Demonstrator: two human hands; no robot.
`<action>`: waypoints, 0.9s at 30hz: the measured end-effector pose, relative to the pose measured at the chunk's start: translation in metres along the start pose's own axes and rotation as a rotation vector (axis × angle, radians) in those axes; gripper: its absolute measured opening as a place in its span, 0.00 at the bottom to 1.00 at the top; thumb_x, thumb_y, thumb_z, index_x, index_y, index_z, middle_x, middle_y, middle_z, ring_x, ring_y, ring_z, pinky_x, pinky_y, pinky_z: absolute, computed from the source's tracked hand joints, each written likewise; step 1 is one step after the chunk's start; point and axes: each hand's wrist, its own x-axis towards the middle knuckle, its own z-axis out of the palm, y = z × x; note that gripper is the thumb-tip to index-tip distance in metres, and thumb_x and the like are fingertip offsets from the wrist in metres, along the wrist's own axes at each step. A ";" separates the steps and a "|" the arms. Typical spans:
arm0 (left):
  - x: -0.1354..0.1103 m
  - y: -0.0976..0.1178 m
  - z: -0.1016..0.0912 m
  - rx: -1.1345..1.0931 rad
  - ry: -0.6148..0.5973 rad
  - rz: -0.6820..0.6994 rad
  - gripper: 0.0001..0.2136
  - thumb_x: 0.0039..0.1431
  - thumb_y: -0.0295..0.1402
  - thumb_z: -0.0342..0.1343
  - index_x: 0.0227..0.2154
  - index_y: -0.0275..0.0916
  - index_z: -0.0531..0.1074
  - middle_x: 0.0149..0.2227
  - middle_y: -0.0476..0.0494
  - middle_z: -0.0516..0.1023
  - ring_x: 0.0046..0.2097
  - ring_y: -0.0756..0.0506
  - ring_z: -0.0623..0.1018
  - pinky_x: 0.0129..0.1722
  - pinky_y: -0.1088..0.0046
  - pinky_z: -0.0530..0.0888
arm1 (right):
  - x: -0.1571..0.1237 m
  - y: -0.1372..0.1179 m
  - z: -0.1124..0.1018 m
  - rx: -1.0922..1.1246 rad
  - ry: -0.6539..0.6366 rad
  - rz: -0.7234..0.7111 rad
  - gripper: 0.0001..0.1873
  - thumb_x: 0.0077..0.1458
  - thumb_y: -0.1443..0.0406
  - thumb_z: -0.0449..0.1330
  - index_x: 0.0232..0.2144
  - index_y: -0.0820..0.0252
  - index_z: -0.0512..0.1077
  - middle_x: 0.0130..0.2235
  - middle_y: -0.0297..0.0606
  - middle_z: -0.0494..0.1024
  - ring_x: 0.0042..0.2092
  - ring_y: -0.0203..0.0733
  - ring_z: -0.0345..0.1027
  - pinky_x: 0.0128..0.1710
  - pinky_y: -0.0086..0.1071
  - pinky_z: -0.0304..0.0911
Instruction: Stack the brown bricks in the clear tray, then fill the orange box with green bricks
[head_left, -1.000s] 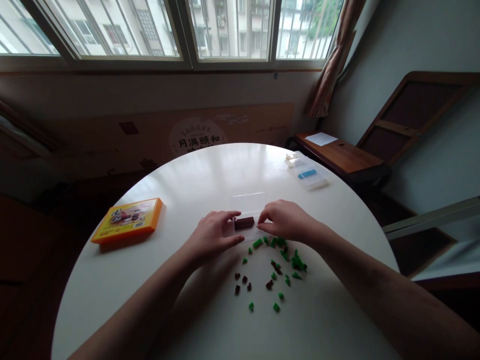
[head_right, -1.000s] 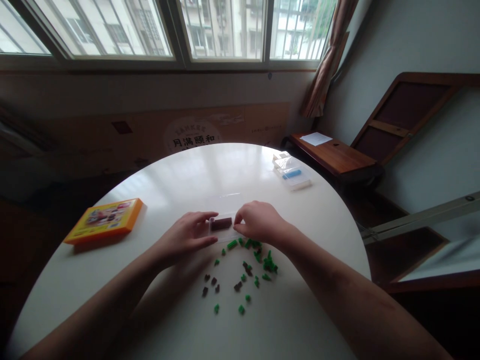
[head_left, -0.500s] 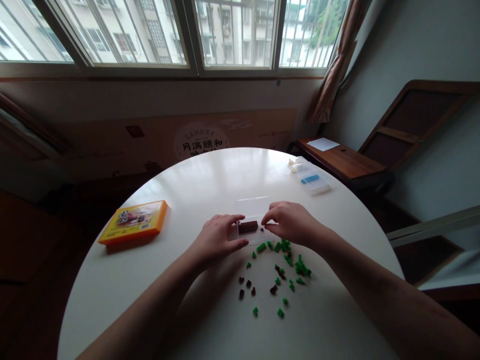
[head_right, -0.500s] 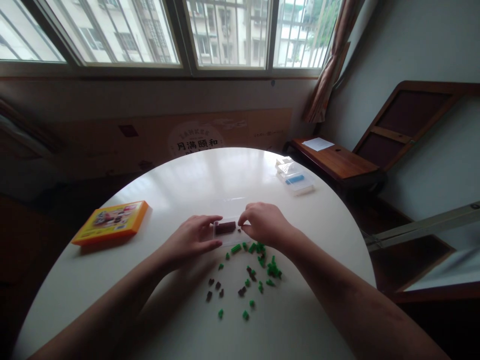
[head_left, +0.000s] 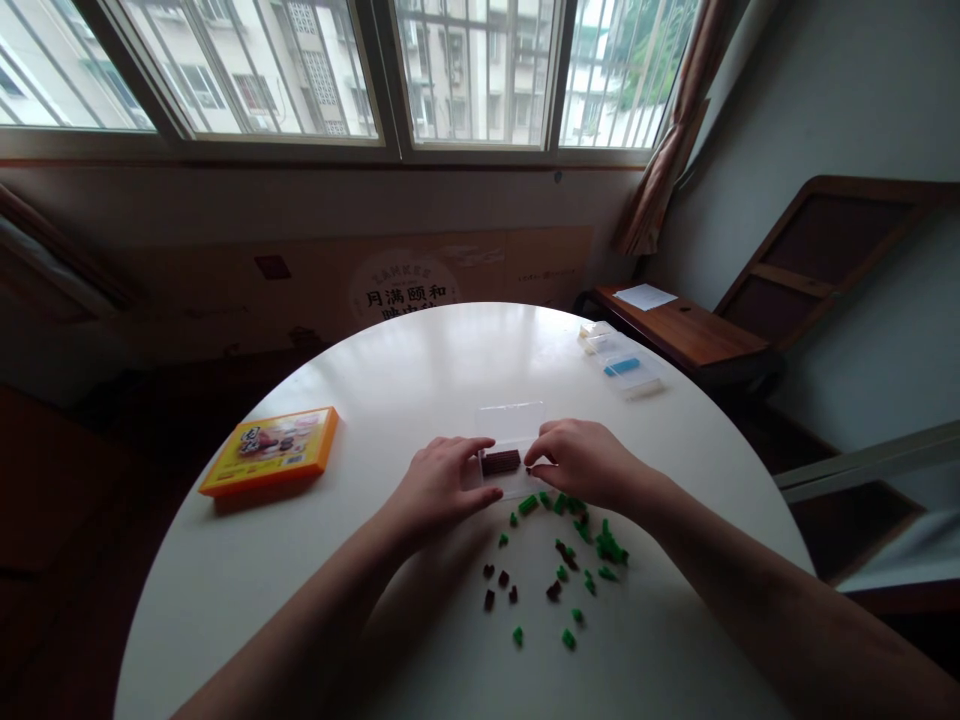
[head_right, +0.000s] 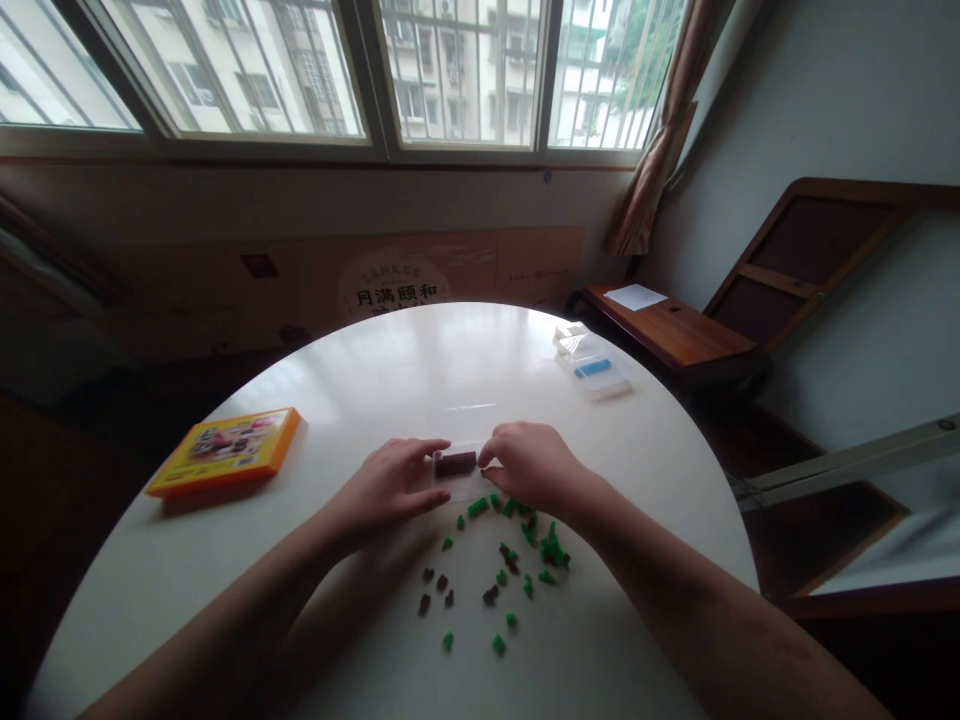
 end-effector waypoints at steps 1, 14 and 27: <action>0.000 0.000 0.000 0.000 0.000 0.000 0.25 0.51 0.43 0.62 0.53 0.45 0.71 0.52 0.42 0.78 0.53 0.37 0.73 0.55 0.55 0.67 | 0.000 0.000 0.000 0.005 0.003 0.001 0.10 0.54 0.64 0.61 0.36 0.48 0.81 0.37 0.34 0.80 0.39 0.40 0.71 0.37 0.32 0.59; -0.002 0.002 -0.001 -0.004 -0.022 -0.026 0.27 0.51 0.44 0.62 0.54 0.44 0.70 0.54 0.41 0.76 0.56 0.36 0.72 0.56 0.55 0.66 | 0.001 0.001 0.000 0.005 0.029 0.025 0.08 0.54 0.60 0.62 0.35 0.49 0.81 0.36 0.33 0.79 0.37 0.38 0.70 0.35 0.31 0.58; -0.003 0.003 -0.001 -0.006 -0.005 -0.030 0.27 0.51 0.42 0.64 0.54 0.43 0.71 0.53 0.40 0.76 0.54 0.36 0.72 0.56 0.55 0.67 | 0.001 0.002 0.001 0.018 0.017 0.008 0.08 0.54 0.63 0.62 0.34 0.46 0.82 0.35 0.32 0.79 0.35 0.37 0.70 0.35 0.31 0.57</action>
